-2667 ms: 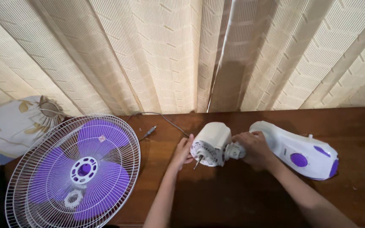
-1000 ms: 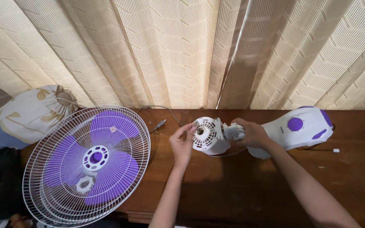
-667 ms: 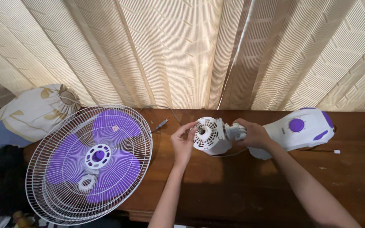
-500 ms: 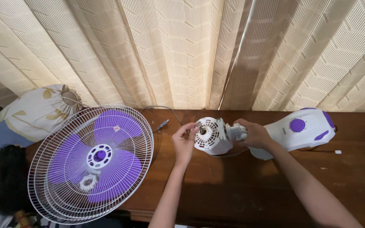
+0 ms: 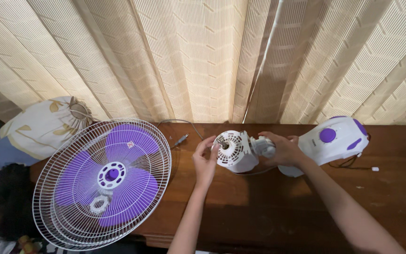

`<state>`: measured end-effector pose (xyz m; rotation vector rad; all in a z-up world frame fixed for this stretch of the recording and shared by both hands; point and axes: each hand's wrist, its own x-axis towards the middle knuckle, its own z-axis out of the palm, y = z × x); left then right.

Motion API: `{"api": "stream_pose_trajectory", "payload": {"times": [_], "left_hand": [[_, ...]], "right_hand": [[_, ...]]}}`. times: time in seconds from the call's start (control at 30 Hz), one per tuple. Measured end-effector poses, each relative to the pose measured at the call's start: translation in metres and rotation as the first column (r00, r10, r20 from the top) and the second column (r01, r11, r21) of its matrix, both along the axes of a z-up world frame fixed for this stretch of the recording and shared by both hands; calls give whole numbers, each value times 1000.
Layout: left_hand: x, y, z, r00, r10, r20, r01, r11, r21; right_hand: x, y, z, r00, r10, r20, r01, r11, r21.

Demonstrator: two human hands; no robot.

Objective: The person assembles an electric fan by attaching the front grille to the motor housing, then mounting the purple fan blade onto the motor shaft and securing it with a nut. The person then attaches the rear grille to complete the assembly.

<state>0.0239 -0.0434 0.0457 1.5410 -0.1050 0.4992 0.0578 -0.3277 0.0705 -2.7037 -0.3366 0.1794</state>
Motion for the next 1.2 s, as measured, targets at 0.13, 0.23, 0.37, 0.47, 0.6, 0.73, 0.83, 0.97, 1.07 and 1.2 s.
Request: {"api": "stream_pose_trajectory", "payload": {"times": [0.13,0.23,0.37,0.47,0.6,0.73,0.83,0.97,1.07,1.2], "left_hand": [[-5,0,-10,998,55,-3,-55,997,52],[-12,0,-26,991,104,-90,-100,994,47],[-22,-2,-58,983,93,-158,-100,994,-32],[-29,-4,-87,979,61,-196,-86,989,-123],[-46,-8,-128,961,44,-273,-96,979,-180],[-68,-12,-154,951,92,-295,-138,980,-141],[-88,-5,-156,946,79,-316,-141,973,-180],[-125,7,-139,957,99,-272,-179,941,-288],[-160,11,-116,959,147,-244,-230,905,-358],[-202,15,-86,947,195,-257,-281,888,-363]], "right_hand": [[-1,-2,1,999,-4,43,3,1000,20],[-3,-7,1,999,-25,34,24,999,35],[-3,-14,3,998,-51,41,50,998,30],[-3,-20,7,997,-31,70,31,1000,0],[-15,-21,10,992,-34,120,29,999,44],[-38,-4,12,904,-56,424,-33,979,201],[-53,14,17,816,-85,572,-118,944,309],[-72,36,23,685,-190,703,-174,895,411],[-82,57,28,576,-201,792,-276,864,420],[-101,86,31,518,-106,849,-407,842,354]]}}
